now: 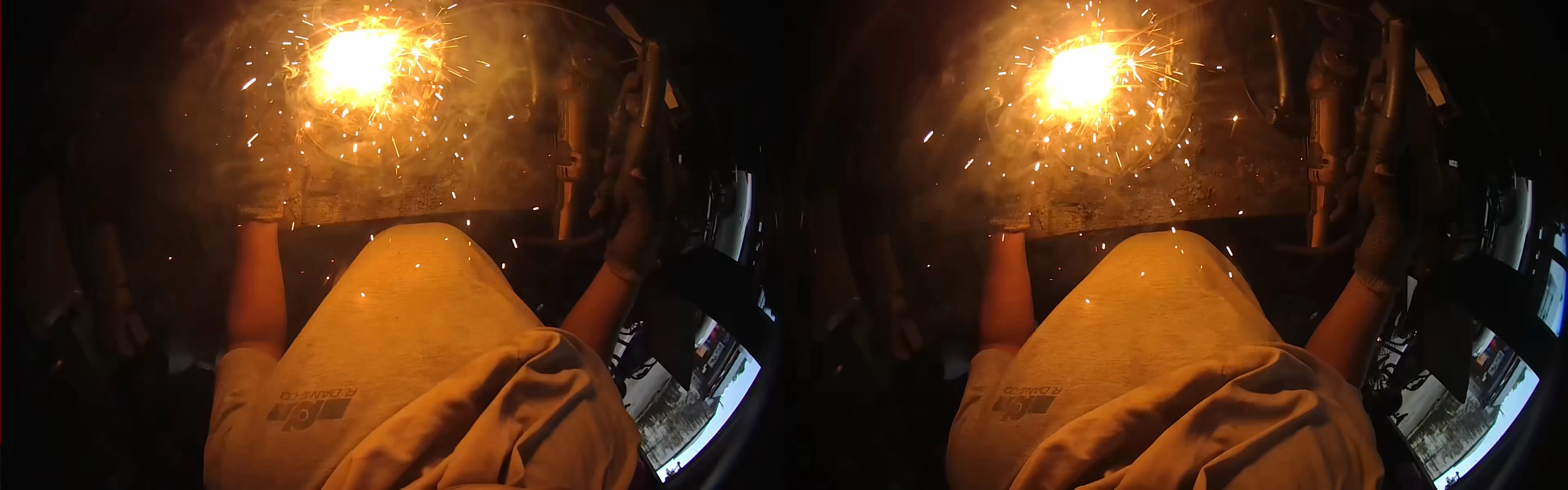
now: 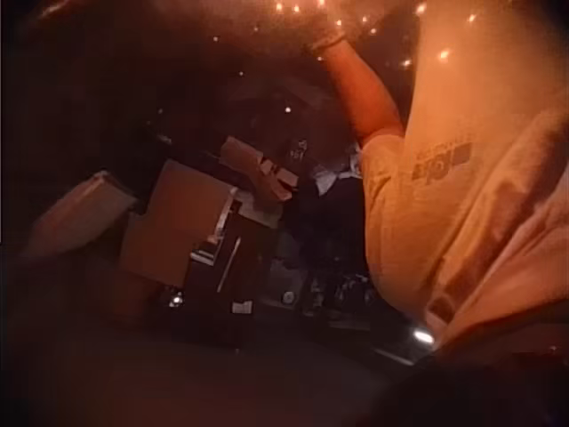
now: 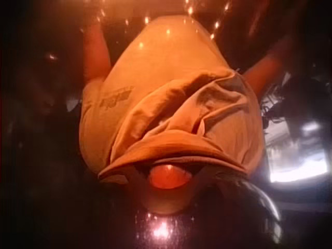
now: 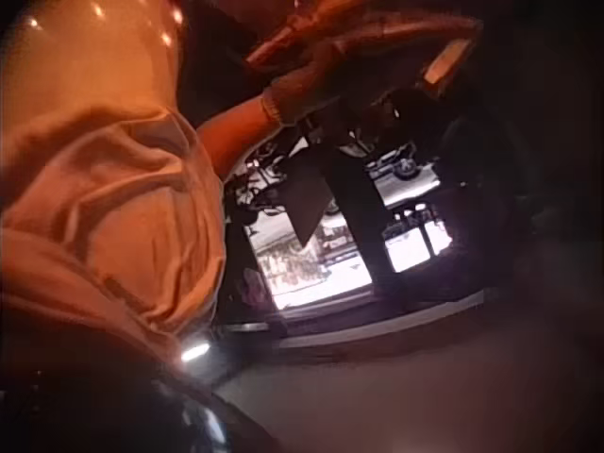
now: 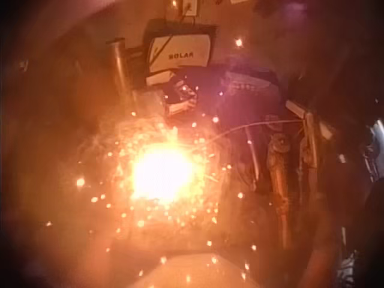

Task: The person uses a welding tool to join metal rods of a curved frame, then hammers the joints to secure them and checks the alignment by hand.

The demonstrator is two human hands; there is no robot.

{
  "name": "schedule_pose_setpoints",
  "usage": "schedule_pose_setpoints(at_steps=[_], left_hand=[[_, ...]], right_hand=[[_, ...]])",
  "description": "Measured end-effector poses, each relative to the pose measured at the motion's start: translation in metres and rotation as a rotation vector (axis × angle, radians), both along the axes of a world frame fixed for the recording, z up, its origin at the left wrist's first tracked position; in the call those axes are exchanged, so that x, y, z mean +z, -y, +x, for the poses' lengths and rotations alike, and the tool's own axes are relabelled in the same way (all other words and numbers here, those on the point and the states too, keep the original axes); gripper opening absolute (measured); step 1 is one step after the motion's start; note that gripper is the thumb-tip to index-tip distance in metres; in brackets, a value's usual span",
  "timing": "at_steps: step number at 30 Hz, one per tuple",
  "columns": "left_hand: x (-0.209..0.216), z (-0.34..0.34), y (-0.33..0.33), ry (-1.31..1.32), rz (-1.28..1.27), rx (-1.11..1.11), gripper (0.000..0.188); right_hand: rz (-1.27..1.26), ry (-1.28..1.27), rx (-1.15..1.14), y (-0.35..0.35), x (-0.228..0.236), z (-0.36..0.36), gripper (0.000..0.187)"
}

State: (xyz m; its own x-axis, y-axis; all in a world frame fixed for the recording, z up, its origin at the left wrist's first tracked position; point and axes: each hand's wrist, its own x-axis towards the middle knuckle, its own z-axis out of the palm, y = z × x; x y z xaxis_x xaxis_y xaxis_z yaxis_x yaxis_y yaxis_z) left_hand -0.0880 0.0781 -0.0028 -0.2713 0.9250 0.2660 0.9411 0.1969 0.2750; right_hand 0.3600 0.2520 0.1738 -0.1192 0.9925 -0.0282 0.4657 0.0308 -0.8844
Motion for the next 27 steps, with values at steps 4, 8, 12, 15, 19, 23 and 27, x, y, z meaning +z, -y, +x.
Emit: schedule_pose_setpoints(at_steps=[4,8,12,15,19,23,27], left_hand=[[0.005,0.002,0.003,0.000,0.013,0.011,0.042],[0.006,0.000,0.000,0.009,0.007,0.005,0.043],[0.008,0.000,0.005,0.011,0.002,0.016,0.043],[0.006,0.000,0.002,-0.003,-0.010,0.010,0.044],[0.003,-0.002,0.000,0.002,-0.015,0.010,0.044],[0.004,-0.004,-0.001,0.037,-0.038,0.010,0.044],[0.007,-0.002,-0.001,0.111,-0.073,0.009,0.045]], right_hand=[[0.052,-0.041,0.029,0.005,0.003,0.000,0.029],[0.213,0.065,0.113,0.001,0.001,0.005,0.030],[0.536,0.291,0.277,-0.002,-0.001,0.006,0.031],[0.580,0.302,0.273,-0.004,-0.008,0.010,0.032],[0.052,-0.071,0.076,0.009,0.004,-0.003,0.037],[-0.122,-0.138,0.039,0.012,0.023,-0.018,0.042],[-0.140,-0.175,0.044,0.009,0.019,-0.015,0.049]])
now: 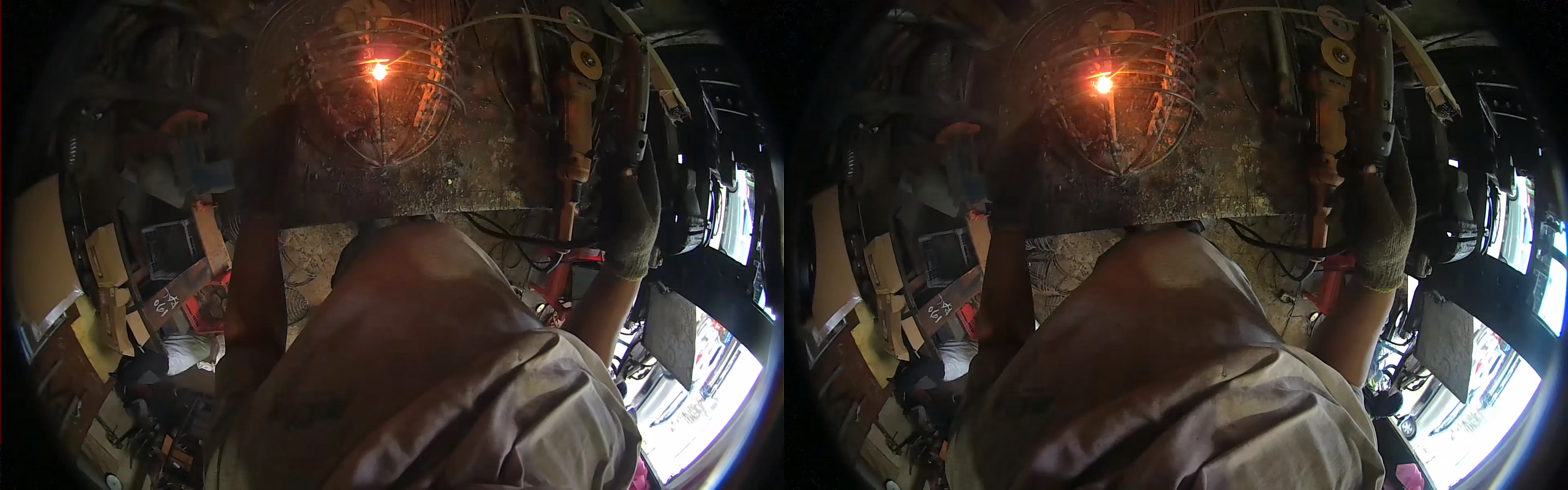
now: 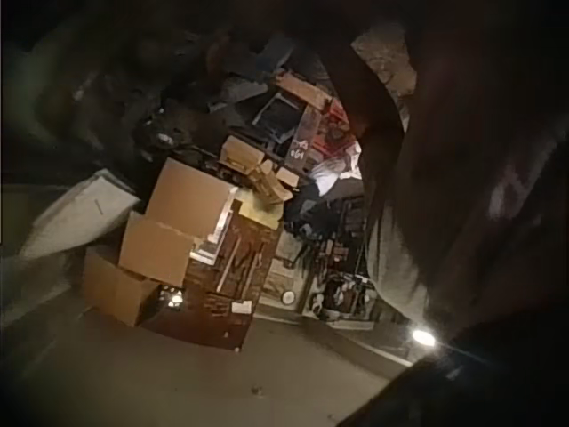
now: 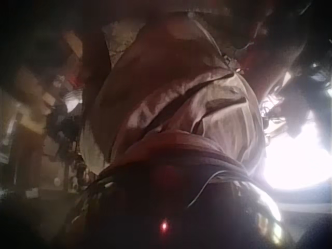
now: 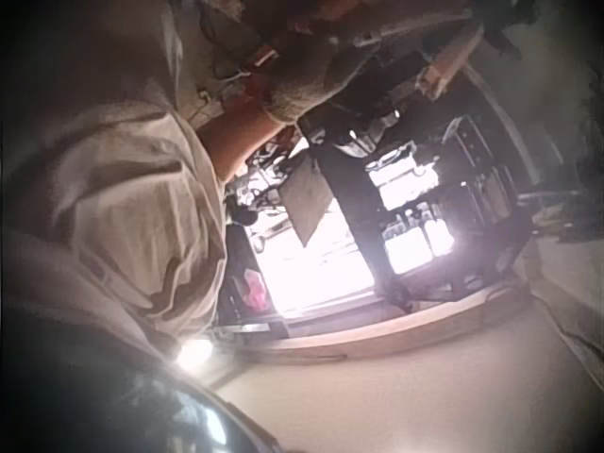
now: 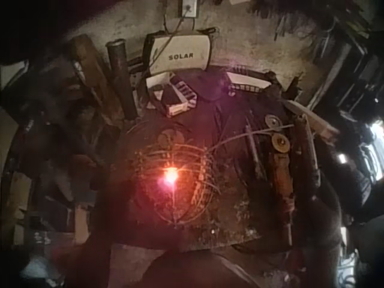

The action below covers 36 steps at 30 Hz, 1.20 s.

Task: The person uses a welding tool to join metal rods of a curved frame, then hammers the joints to secure them and checks the alignment by hand.

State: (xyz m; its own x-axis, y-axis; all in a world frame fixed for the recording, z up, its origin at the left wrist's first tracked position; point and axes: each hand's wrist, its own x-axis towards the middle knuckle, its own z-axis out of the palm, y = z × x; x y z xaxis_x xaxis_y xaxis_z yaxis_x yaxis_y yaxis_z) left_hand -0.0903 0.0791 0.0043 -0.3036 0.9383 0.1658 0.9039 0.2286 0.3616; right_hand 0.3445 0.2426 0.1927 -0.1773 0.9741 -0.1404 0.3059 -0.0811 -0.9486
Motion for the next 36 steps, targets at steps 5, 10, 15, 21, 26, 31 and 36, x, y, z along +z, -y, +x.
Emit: schedule_pose_setpoints(at_steps=[5,10,15,21,26,31,36], left_hand=[[-0.010,-0.006,0.006,-0.301,-0.003,-0.033,0.041],[-0.006,-0.004,0.007,-0.197,0.046,-0.004,0.041],[-0.001,-0.004,0.011,-0.155,0.055,0.012,0.042],[-0.005,-0.006,0.001,-0.116,0.060,-0.008,0.043],[-0.002,-0.005,0.008,-0.082,0.067,0.002,0.043],[-0.001,-0.006,0.000,-0.028,0.077,-0.002,0.044],[0.000,-0.008,0.004,0.020,0.081,0.015,0.045]], right_hand=[[0.060,-0.072,-0.062,0.002,-0.002,-0.011,0.053],[-0.054,0.375,-0.087,-0.012,0.009,-0.010,0.045],[-0.011,0.191,-0.040,-0.011,0.000,-0.002,0.041],[0.090,-0.040,-0.110,0.006,0.001,-0.018,0.041],[0.130,-0.026,-0.118,0.009,-0.001,-0.010,0.040],[0.199,0.042,-0.168,0.017,-0.003,0.011,0.039],[0.377,0.175,-0.237,0.025,-0.009,0.045,0.039]])
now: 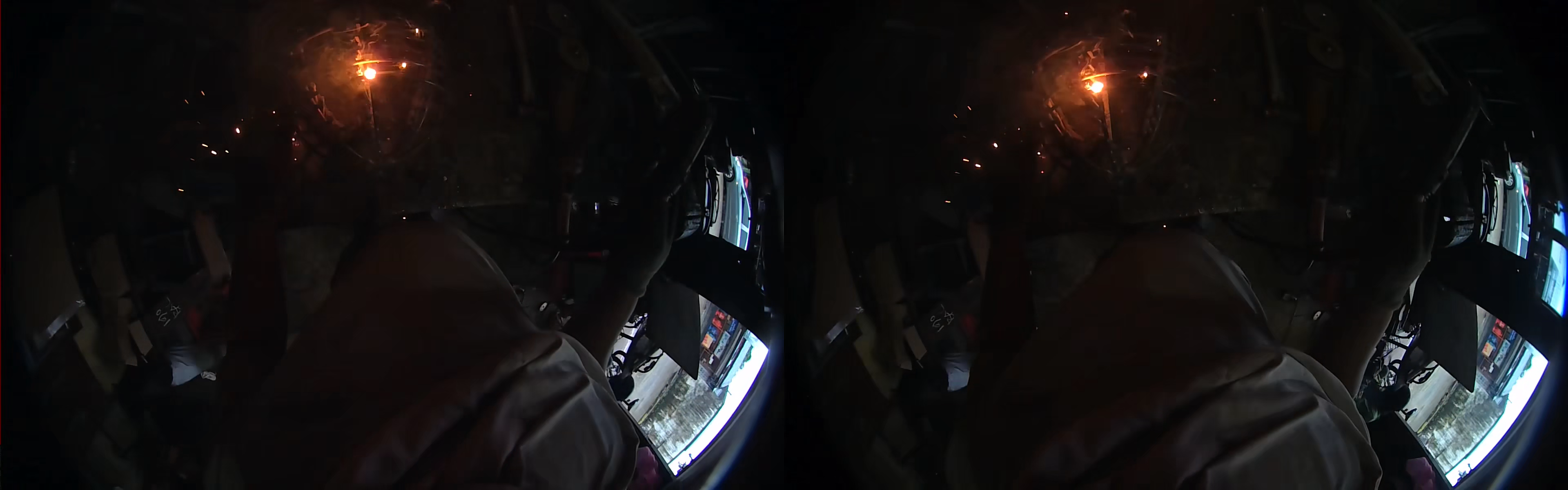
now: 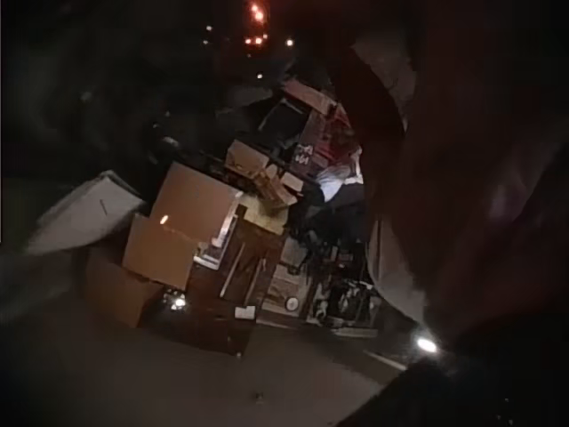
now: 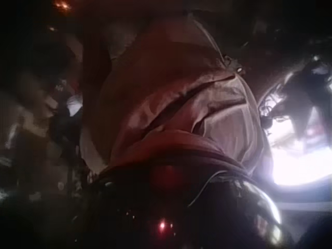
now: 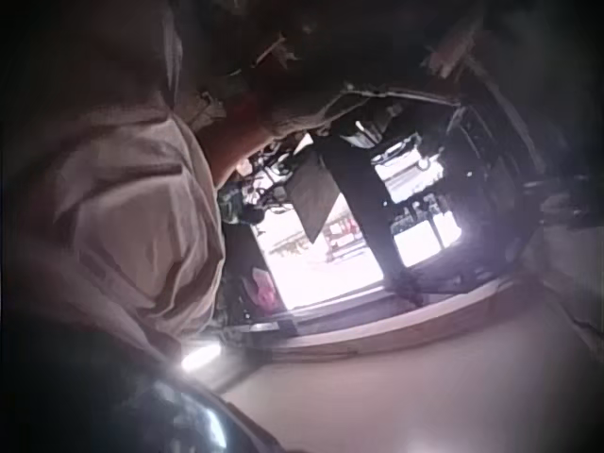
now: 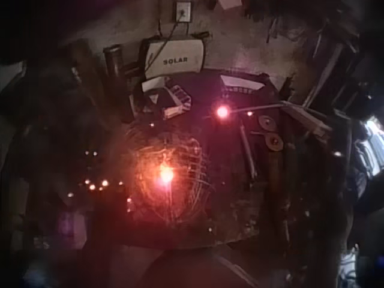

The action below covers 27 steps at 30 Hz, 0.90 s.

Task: The person uses a welding tool to join metal rods of a curved frame, then hammers the joints to secure them and checks the alignment by hand.

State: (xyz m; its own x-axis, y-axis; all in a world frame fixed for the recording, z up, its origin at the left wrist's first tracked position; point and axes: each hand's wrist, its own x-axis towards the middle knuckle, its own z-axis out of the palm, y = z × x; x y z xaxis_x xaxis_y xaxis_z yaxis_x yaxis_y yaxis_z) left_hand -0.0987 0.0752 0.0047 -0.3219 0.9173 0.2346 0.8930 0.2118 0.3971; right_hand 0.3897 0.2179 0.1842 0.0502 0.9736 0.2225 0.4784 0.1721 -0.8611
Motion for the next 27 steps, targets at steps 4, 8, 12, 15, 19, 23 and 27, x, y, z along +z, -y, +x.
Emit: schedule_pose_setpoints(at_steps=[4,8,12,15,19,23,27], left_hand=[[0.000,-0.003,-0.005,0.053,-0.004,-0.006,0.046],[0.000,-0.003,-0.016,0.148,-0.008,-0.018,0.047],[-0.005,-0.007,-0.020,0.136,0.027,-0.046,0.047],[-0.010,-0.012,-0.027,0.076,0.078,-0.074,0.047],[-0.013,-0.013,-0.026,0.076,0.063,-0.051,0.046],[-0.009,-0.006,-0.039,0.080,0.055,-0.098,0.046],[-0.004,-0.014,-0.024,0.069,0.029,-0.047,0.045]], right_hand=[[0.208,0.155,-0.090,0.017,0.000,0.023,0.039],[0.291,0.042,0.113,0.037,0.009,0.076,0.039],[0.039,-0.842,0.005,0.079,0.028,0.146,0.033],[0.307,-0.360,-0.403,0.085,0.029,0.153,0.030],[0.359,0.243,-0.520,0.093,-0.002,0.231,0.015],[0.380,-0.375,-0.659,0.120,-0.028,0.268,0.016],[0.473,1.052,-0.696,0.095,-0.041,0.267,0.025]])
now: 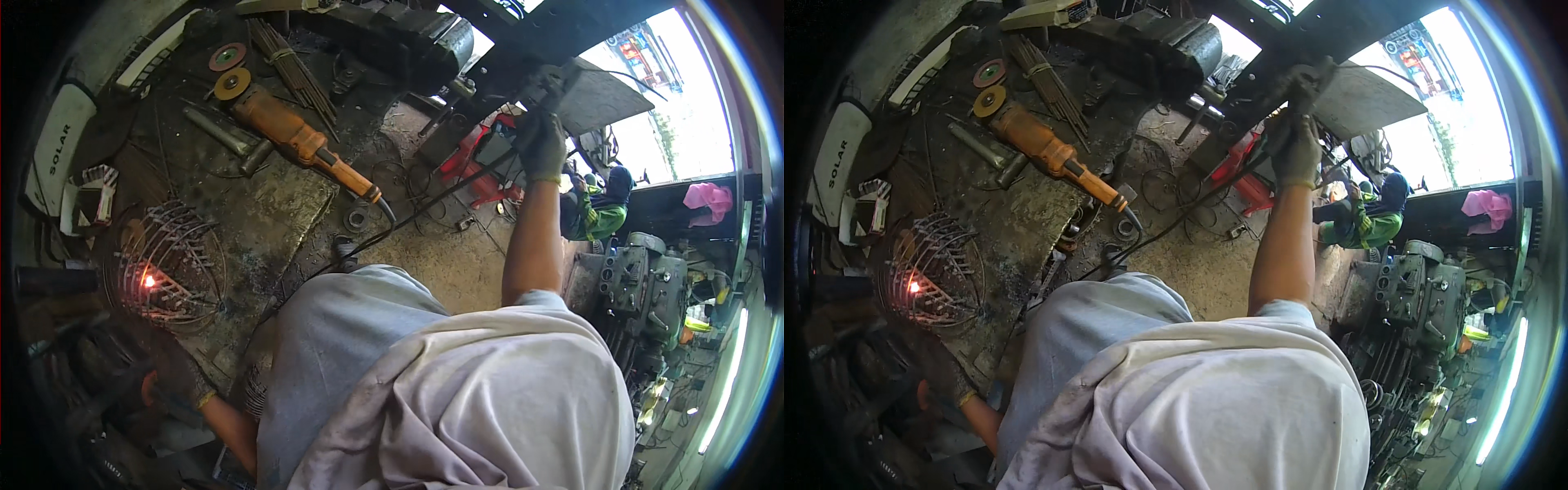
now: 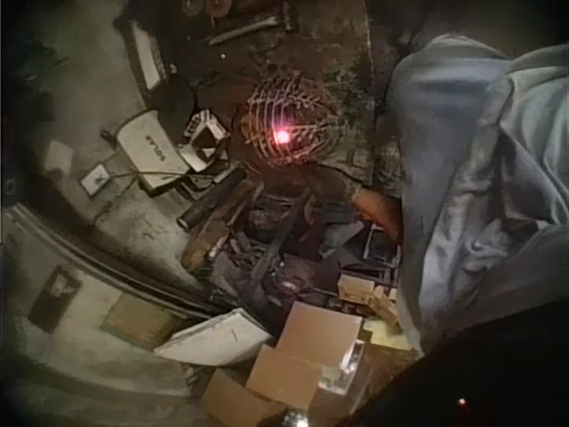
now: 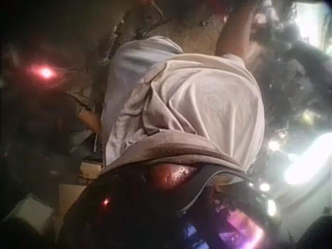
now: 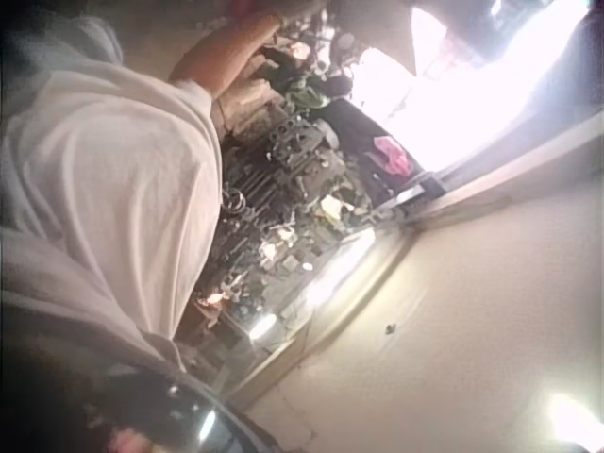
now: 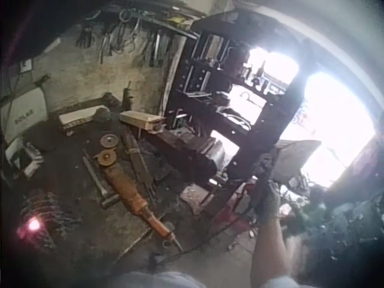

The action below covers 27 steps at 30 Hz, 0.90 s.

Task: The person uses a welding tool to join metal rods of a curved frame, then hammers the joints to secure them and checks the alignment by hand.

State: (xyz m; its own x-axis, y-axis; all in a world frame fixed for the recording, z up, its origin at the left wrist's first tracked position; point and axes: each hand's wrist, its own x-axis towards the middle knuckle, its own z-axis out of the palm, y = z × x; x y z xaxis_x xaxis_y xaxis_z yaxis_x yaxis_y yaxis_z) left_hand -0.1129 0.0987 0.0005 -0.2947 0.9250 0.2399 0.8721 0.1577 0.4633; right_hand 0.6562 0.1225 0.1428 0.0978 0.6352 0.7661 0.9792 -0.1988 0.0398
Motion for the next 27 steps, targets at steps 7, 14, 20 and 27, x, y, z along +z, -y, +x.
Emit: schedule_pose_setpoints(at_steps=[7,14,20,27], left_hand=[[0.027,0.008,0.010,-0.003,-0.197,0.078,0.044],[0.009,-0.006,0.008,-0.078,0.022,0.016,0.044],[-0.002,-0.005,0.003,0.070,0.044,0.051,0.044],[-0.039,-0.047,0.013,-0.573,0.151,-0.082,0.037]], right_hand=[[0.122,-1.214,0.319,-0.079,-0.060,0.040,0.031],[0.107,-1.680,0.481,-0.107,-0.059,0.032,0.039],[0.036,-1.697,0.466,-0.119,-0.076,0.047,0.043],[-0.303,-1.899,0.740,-0.156,-0.129,0.127,0.028]])
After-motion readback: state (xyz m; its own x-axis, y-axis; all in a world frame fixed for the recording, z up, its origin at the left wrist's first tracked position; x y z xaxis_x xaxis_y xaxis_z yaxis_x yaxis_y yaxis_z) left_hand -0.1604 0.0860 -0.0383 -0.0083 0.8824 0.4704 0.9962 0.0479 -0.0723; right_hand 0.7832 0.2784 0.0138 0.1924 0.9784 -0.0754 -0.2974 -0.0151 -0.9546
